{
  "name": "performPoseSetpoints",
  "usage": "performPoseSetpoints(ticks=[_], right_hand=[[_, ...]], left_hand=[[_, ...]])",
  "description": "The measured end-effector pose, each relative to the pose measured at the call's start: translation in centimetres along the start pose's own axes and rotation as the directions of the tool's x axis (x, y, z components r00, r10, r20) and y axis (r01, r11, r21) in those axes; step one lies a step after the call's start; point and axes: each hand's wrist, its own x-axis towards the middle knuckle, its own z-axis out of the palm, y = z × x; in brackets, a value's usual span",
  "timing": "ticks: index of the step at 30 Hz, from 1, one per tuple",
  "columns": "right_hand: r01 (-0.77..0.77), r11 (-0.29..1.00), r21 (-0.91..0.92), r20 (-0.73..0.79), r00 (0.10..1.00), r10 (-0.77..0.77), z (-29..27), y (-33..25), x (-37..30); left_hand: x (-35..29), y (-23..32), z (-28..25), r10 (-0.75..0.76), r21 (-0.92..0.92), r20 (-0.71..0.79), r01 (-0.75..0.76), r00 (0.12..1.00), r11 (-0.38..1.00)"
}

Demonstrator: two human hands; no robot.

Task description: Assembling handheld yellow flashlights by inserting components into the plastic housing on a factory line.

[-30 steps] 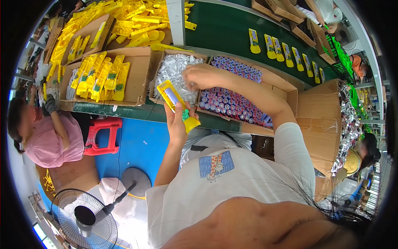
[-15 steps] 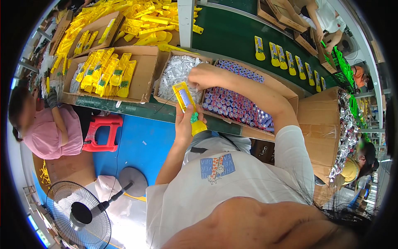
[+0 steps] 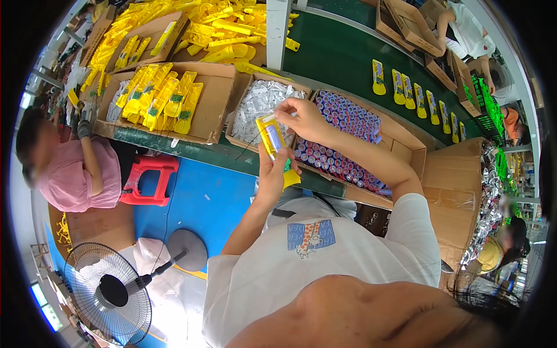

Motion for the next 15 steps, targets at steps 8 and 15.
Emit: performPoseSetpoints(ticks=[8,15], right_hand=[[-0.329,0.882,0.338,0.135,0.944,0.300,-2.2,-1.0,-0.6],[-0.263,0.908,0.325,0.313,0.936,0.159,-6.7,-0.7,0.1]], left_hand=[[0.6,1.1,0.9,-0.023,0.087,0.120,0.013,0.992,0.996],[2.5,2.6,0.8,-0.218,0.010,0.434,0.237,0.874,0.972]])
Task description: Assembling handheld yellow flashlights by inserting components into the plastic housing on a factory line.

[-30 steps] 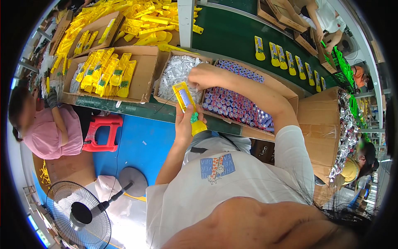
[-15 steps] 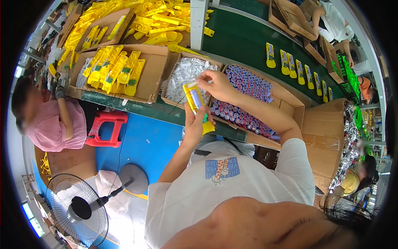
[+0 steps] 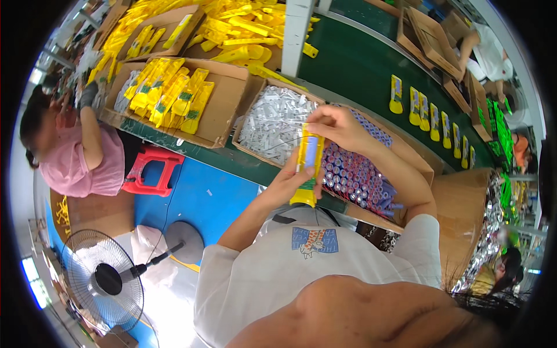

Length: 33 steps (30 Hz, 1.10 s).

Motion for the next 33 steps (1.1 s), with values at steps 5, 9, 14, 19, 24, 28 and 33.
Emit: performPoseSetpoints(ticks=[5,9,14,19,24,28,33], right_hand=[[0.149,0.954,-0.262,-0.631,0.721,-0.286,-16.1,2.5,4.3],[-0.196,0.916,-0.349,-0.781,0.601,-0.169,-36.6,15.0,7.5],[-0.395,0.222,-0.892,-0.438,0.627,-0.645,-36.6,17.6,7.1],[0.203,0.673,-0.712,-0.302,0.776,-0.554,-18.5,4.0,5.1],[0.345,0.505,-0.792,0.089,0.882,-0.463,-5.7,1.7,-2.4],[0.408,0.512,-0.756,0.196,0.887,-0.417,-2.1,3.2,-5.9],[0.214,0.622,-0.753,0.000,0.946,-0.325,0.2,3.7,-8.7]], left_hand=[[1.6,8.3,-8.0,0.390,0.615,-0.309,-0.131,0.867,0.777],[1.4,11.6,-19.4,0.717,0.491,-0.276,0.735,0.641,-0.468],[1.6,10.7,-20.4,0.642,0.425,-0.474,0.795,0.603,-0.433],[-0.1,12.6,-22.5,0.571,0.440,-0.510,0.765,0.644,-0.470],[0.3,13.5,-20.6,0.534,0.586,-0.232,0.555,0.813,-0.590],[-1.3,14.1,-22.5,0.549,0.351,-0.224,0.592,0.805,-0.725],[-0.1,12.7,-9.0,0.270,0.482,-0.435,-0.031,0.859,0.876]])
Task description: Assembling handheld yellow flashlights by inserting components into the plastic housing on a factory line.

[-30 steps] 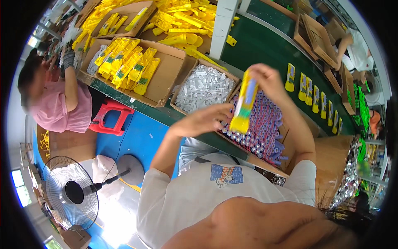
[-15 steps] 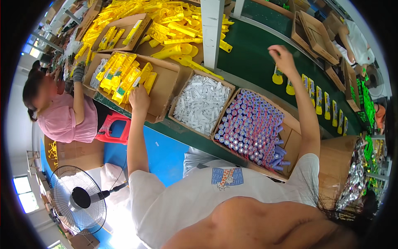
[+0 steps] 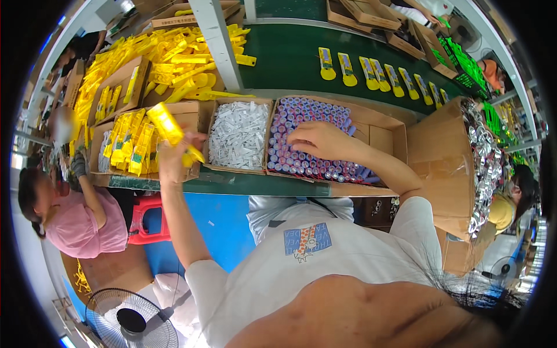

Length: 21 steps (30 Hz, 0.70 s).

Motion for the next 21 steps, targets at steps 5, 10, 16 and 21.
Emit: performPoseSetpoints(ticks=[5,10,16,21], right_hand=[[0.170,0.979,0.115,-0.357,0.926,-0.118,1.3,-4.6,0.6],[0.378,0.894,-0.243,-0.071,0.912,-0.405,1.3,-2.6,0.4],[-0.138,0.757,0.639,-0.139,0.947,0.290,0.7,-3.5,2.2],[0.047,0.993,0.108,-0.392,0.920,-0.001,3.2,-4.5,0.6]], left_hand=[[-4.2,-4.7,12.1,-0.309,-0.409,0.499,0.535,0.810,0.739],[-4.1,-5.3,13.0,-0.234,-0.553,0.398,0.435,0.887,0.711],[-6.5,-6.8,15.8,0.053,-0.268,0.276,0.024,0.960,0.963],[-6.2,-8.2,16.1,-0.073,-0.394,0.234,0.163,0.970,0.905]])
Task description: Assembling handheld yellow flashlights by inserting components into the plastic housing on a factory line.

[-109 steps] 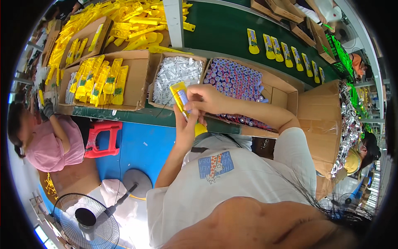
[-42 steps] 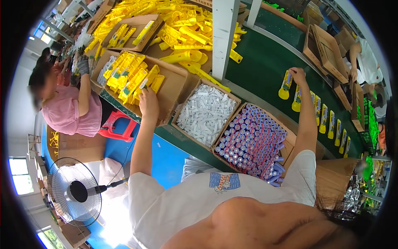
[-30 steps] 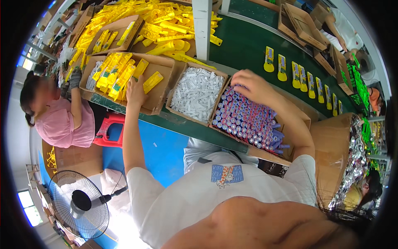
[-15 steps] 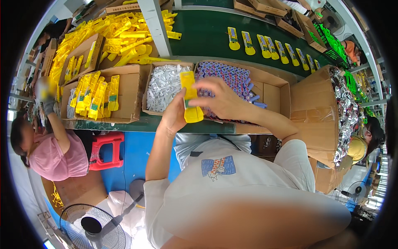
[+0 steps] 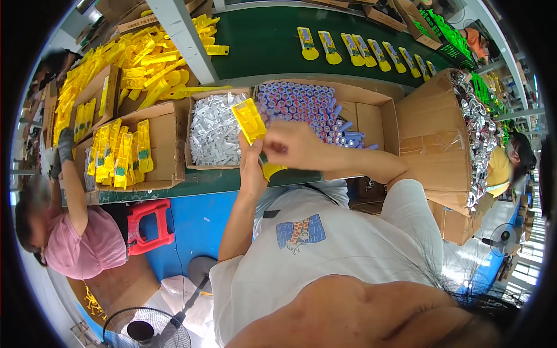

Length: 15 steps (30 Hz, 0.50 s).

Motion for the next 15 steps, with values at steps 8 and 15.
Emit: performPoseSetpoints(ticks=[8,15], right_hand=[[-0.244,0.789,-0.564,0.091,0.931,0.353,-9.8,8.5,-6.9],[-0.366,0.875,-0.316,0.349,0.813,0.466,-12.1,11.3,-12.9]], left_hand=[[-1.6,0.8,-0.2,-0.086,-0.054,0.135,0.094,0.987,0.994],[-2.8,-0.1,1.0,-0.127,-0.008,0.309,0.136,0.942,0.991]])
